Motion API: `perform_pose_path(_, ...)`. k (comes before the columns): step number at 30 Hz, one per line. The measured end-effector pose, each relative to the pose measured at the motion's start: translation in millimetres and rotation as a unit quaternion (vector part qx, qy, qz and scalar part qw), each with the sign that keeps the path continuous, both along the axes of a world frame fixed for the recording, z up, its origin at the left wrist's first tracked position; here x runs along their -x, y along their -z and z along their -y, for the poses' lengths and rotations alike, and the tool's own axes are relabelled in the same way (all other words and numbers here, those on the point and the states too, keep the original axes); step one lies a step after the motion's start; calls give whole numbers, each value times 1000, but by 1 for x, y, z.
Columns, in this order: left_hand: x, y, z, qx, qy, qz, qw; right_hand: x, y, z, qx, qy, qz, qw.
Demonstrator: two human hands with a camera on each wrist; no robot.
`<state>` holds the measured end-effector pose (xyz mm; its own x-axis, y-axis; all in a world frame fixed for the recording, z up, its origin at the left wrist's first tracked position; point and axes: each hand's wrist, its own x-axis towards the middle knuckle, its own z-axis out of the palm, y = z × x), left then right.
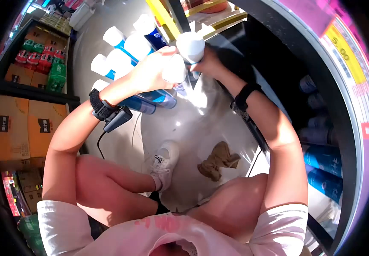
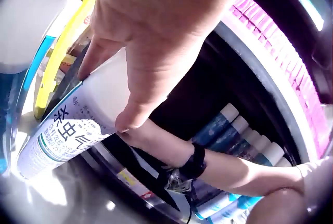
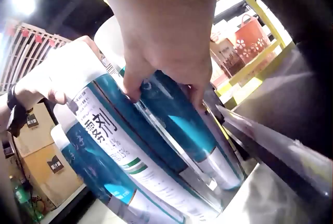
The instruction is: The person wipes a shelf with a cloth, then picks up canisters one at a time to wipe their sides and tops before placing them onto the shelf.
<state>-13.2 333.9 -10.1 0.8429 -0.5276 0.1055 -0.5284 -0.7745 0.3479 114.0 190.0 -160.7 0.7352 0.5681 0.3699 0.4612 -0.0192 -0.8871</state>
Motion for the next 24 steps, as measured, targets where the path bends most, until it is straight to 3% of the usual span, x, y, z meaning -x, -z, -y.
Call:
perform_pose_path(1,-7,13,-7,22,8,-62,998,8,-5,11,-2,-12,-13,1000)
perform_pose_path(2,-7,10,-7,24,15,-54,998,20,-12,17,27,28,-61,997)
perform_pose_path(4,-5,4,-7,178,98,88,975,36,-24,28,-12,57,-41,997)
perform_pose_path(5,-4,-9,-7,236,85,20,968,44,-32,36,-32,76,-17,996)
perform_pose_path(8,10,-68,4,95,19,48,994,64,-64,61,-24,63,-140,988)
perform_pose_path(10,19,-96,14,19,-56,49,997,84,-103,76,-64,29,-156,985)
perform_pose_path(12,30,-120,23,69,-16,66,995,88,-113,82,-74,79,-88,990)
perform_pose_path(13,33,-126,28,108,25,74,991,88,-121,90,-14,122,32,992)
perform_pose_path(14,34,-128,33,118,66,163,977,88,-129,101,47,165,151,973)
perform_pose_path(16,37,-135,46,104,74,189,974,92,-137,117,61,189,193,961)
perform_pose_path(18,38,-129,54,125,94,181,971,90,-137,130,110,233,424,868)
perform_pose_path(19,39,-125,58,138,109,173,969,89,-140,135,71,227,343,909)
perform_pose_path(22,38,-104,67,102,146,203,963,84,-127,153,143,250,333,898)
perform_pose_path(24,38,-88,66,81,148,205,964,87,-134,157,224,259,490,801)
